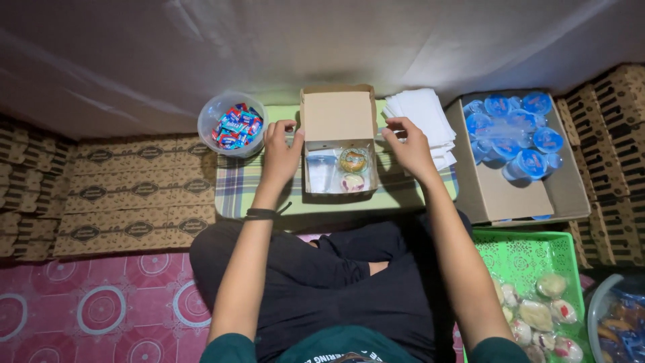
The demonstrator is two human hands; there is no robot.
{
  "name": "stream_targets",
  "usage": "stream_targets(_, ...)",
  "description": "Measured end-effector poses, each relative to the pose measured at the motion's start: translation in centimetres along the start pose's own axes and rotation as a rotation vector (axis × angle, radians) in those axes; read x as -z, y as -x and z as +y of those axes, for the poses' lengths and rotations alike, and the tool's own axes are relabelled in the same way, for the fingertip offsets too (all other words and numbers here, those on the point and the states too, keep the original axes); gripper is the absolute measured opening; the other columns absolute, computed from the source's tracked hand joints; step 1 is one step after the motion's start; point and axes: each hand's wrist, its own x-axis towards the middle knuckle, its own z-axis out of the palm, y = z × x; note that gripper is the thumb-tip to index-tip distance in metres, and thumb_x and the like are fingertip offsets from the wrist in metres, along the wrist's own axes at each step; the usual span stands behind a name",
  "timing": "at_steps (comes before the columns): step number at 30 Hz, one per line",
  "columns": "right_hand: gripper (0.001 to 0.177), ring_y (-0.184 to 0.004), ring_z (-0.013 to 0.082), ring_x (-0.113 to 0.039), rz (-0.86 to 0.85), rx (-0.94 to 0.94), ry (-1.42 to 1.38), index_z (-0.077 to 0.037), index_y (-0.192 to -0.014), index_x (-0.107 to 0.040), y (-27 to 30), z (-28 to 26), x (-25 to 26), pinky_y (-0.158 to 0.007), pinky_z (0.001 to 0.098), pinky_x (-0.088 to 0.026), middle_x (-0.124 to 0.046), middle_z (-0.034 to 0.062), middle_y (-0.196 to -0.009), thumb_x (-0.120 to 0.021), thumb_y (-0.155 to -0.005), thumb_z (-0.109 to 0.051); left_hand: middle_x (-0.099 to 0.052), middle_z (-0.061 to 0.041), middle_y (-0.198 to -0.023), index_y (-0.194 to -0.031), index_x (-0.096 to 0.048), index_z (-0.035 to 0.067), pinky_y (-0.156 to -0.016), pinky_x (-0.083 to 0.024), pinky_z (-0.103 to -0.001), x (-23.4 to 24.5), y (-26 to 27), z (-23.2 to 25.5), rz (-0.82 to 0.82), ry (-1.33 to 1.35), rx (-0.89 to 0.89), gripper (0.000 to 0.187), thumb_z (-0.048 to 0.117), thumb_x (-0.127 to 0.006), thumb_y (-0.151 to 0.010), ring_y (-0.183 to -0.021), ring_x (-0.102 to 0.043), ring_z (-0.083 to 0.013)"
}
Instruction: Packing various food items like candies, a bun, and a napkin into a cardboard box.
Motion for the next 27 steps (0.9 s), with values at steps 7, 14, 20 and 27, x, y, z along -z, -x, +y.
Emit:
stream_targets(7,0.041,-0.111,0.0285,-0.068,-0.012,-0.068,-0.254,-0.005,-0.139,-0.057,-1.0,0.2,-2.0,-0.092,0.044,-0.056,-0.069,0.0197,-0.12,-0.065,-0.103,-0.025,-0.061,-0.025,-0.132,-0.141,-0.05,0.002,-0.095,-0.056,-0.049,-0.6,-1.0,-0.8,-0.19,0.164,0.236,0.052,0.034,-0.06,-0.103,-0.114,-0.065,-0.0417)
stream_targets(14,0.044,-0.101,0.0139,-0.063,-0.004,-0.09,-0.41,-0.011,-0.142,-0.057,-2.0,1.4,-2.8,-0.089,0.0298,-0.057,-0.07,0.0098,-0.117,-0.067,-0.102,-0.025,-0.065,-0.026,-0.13,-0.143,-0.054,0.004,-0.095,-0.055,-0.043,-0.7,-1.4,-0.9,-0.184,0.305,0.291,0.048,0.031,-0.059,-0.104,-0.117,-0.067,-0.0342)
stream_targets(20,0.044,-0.099,0.0139,-0.062,-0.002,-0.008,-0.411,-0.011,-0.14,-0.058,-2.2,1.3,-2.4,-0.088,0.0318,-0.056,-0.07,0.0104,-0.116,-0.072,-0.099,-0.018,-0.069,-0.017,-0.119,-0.141,-0.058,0.006,-0.088,-0.055,-0.034,-0.4,-1.2,-1.2,-0.165,0.423,0.239,0.041,0.021,-0.062,-0.104,-0.101,-0.064,-0.0191)
stream_targets(27,0.047,-0.106,0.0253,-0.066,0.036,0.271,-0.196,-0.005,-0.138,-0.063,1.2,-1.0,-0.4,-0.09,0.0392,-0.055,-0.07,0.0153,-0.117,-0.071,-0.092,0.001,-0.066,-0.017,-0.127,-0.135,-0.063,0.004,-0.105,-0.048,-0.046,3.0,0.9,2.4,-0.177,0.247,-0.066,0.035,0.01,-0.06,-0.102,-0.124,-0.061,-0.0345)
